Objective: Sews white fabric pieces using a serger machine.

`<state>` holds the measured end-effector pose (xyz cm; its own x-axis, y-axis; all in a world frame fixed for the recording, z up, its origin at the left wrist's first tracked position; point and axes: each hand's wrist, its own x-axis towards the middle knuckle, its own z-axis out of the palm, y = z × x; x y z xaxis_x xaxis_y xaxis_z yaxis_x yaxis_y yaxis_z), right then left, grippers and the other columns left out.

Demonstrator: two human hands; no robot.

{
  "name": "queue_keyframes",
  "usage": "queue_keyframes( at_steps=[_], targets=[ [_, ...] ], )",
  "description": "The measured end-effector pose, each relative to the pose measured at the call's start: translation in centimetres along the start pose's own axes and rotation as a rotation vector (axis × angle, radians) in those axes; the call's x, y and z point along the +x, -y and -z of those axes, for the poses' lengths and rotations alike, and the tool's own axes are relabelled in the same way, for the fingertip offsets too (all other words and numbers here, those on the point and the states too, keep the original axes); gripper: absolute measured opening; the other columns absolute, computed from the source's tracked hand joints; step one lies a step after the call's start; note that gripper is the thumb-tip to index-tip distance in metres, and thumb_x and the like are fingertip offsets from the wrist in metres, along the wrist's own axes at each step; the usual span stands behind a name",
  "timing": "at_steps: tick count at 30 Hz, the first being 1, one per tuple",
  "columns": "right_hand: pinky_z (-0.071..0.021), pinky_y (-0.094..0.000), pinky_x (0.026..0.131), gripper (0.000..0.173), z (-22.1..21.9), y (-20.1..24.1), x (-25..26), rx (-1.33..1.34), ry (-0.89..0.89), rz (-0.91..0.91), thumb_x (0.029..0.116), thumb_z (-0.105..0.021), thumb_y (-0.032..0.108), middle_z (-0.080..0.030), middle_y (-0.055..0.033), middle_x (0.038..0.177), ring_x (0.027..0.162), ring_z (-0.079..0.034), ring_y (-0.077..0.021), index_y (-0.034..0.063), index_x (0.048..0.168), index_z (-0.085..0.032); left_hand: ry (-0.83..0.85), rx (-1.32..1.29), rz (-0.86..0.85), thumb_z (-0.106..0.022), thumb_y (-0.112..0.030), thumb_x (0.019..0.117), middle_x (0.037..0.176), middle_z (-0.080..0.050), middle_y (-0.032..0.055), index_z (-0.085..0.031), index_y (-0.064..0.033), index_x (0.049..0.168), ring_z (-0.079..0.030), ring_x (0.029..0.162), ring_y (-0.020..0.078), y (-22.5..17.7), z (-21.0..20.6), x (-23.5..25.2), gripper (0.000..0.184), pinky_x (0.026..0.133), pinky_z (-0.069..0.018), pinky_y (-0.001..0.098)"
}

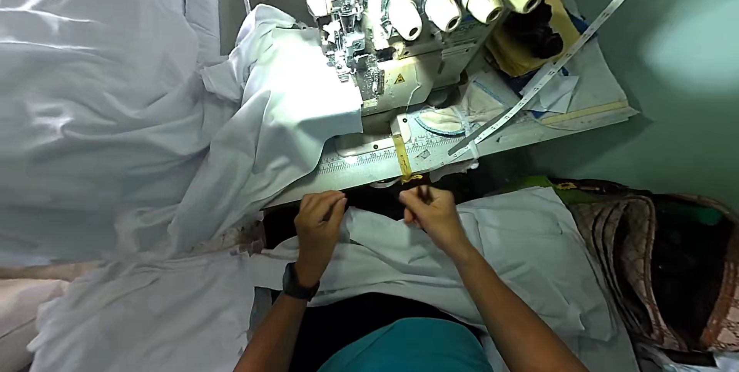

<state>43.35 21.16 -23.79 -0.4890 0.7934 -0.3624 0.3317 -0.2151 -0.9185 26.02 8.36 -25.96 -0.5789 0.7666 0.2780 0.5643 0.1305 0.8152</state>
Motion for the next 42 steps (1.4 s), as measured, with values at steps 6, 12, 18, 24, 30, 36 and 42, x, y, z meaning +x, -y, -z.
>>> queue_keyframes(
  at_steps=[6,12,18,24,30,36,42],
  targets=[
    [-0.0392,-0.0146,0.046,0.019,-5.5,-3.0,1.5,0.255,-0.152,-0.04,0.0979,-0.063,0.002,-0.063,0.0049,0.058,0.045,-0.048,0.0033,0.0026,0.079,-0.064,0.174,-0.122,-0.038,-0.066,-0.003,0.0934,0.106,-0.075,0.0182,-0.075,0.0079,0.095,-0.072,0.102,0.0161,-0.9,-0.3,1.1,0.015,0.093,-0.0555,0.0261],
    [-0.0356,-0.0142,0.039,0.025,-3.7,-0.2,0.5,0.58,0.038,-0.317,0.0966,-0.051,-0.007,-0.058,0.0019,0.051,0.038,-0.043,0.0002,0.0022,0.078,-0.064,0.54,-0.166,-0.125,-0.063,-0.003,0.0958,0.118,-0.072,0.021,-0.072,0.0076,0.094,-0.07,0.111,0.0201,-0.4,0.4,3.1,0.014,0.097,-0.0539,0.0289],
    [-0.0458,-0.0272,0.06,0.023,-4.0,-2.7,1.7,-0.234,-0.188,0.096,0.0962,-0.067,0.018,-0.059,0.0012,0.063,0.057,-0.054,-0.0045,-0.0002,0.081,-0.069,0.326,-0.1,-0.139,-0.065,0.003,0.0914,0.098,-0.074,0.0163,-0.073,0.0067,0.094,-0.072,0.093,0.016,-1.2,-0.5,3.0,0.009,0.087,-0.0568,0.0253],
    [-0.0362,-0.0145,0.04,0.034,-4.3,-0.9,1.7,0.614,-0.02,-0.205,0.0992,-0.05,-0.006,-0.059,0.001,0.051,0.038,-0.045,-0.0002,0.0082,0.069,-0.053,0.4,-0.159,-0.076,-0.066,0.002,0.0912,0.113,-0.074,0.0187,-0.073,0.0072,0.09,-0.071,0.108,0.0164,-1.0,0.5,3.2,0.009,0.095,-0.055,0.0266],
    [-0.0356,-0.0144,0.039,0.035,-2.8,0.6,1.7,0.64,0.035,-0.34,0.1005,-0.047,-0.007,-0.055,0.0007,0.049,0.037,-0.042,-0.0011,0.0078,0.069,-0.052,0.74,-0.203,0.132,-0.067,-0.003,0.0941,0.091,-0.074,0.0079,-0.075,0.0039,0.095,-0.066,0.083,0.0016,-2.0,1.1,4.9,0.01,0.079,-0.0526,0.0178],
    [-0.0367,-0.0129,0.049,0.023,-2.4,-0.8,0.6,0.241,0.169,-0.071,0.105,-0.044,0.014,-0.059,0.0093,0.06,0.048,-0.045,0.0046,0.0064,0.089,-0.058,0.925,-0.399,0.327,-0.06,-0.005,0.0985,0.1,-0.074,-0.0016,-0.075,-0.0002,0.11,-0.063,0.084,-0.0068,-0.6,3.6,6.1,0.019,0.077,-0.0512,0.0131],
    [-0.0407,-0.0123,0.052,0.019,-3.1,-0.6,-2.3,0.306,0.495,-0.241,0.1053,-0.041,0.016,-0.056,0.0088,0.074,0.056,-0.049,0.003,0.0066,0.103,-0.057,1.071,-0.382,0.273,-0.059,0.002,0.0932,0.112,-0.072,0.004,-0.072,0.0007,0.119,-0.061,0.083,-0.0059,0.1,4.5,7.2,0.029,0.075,-0.0511,0.0125]
  ],
)
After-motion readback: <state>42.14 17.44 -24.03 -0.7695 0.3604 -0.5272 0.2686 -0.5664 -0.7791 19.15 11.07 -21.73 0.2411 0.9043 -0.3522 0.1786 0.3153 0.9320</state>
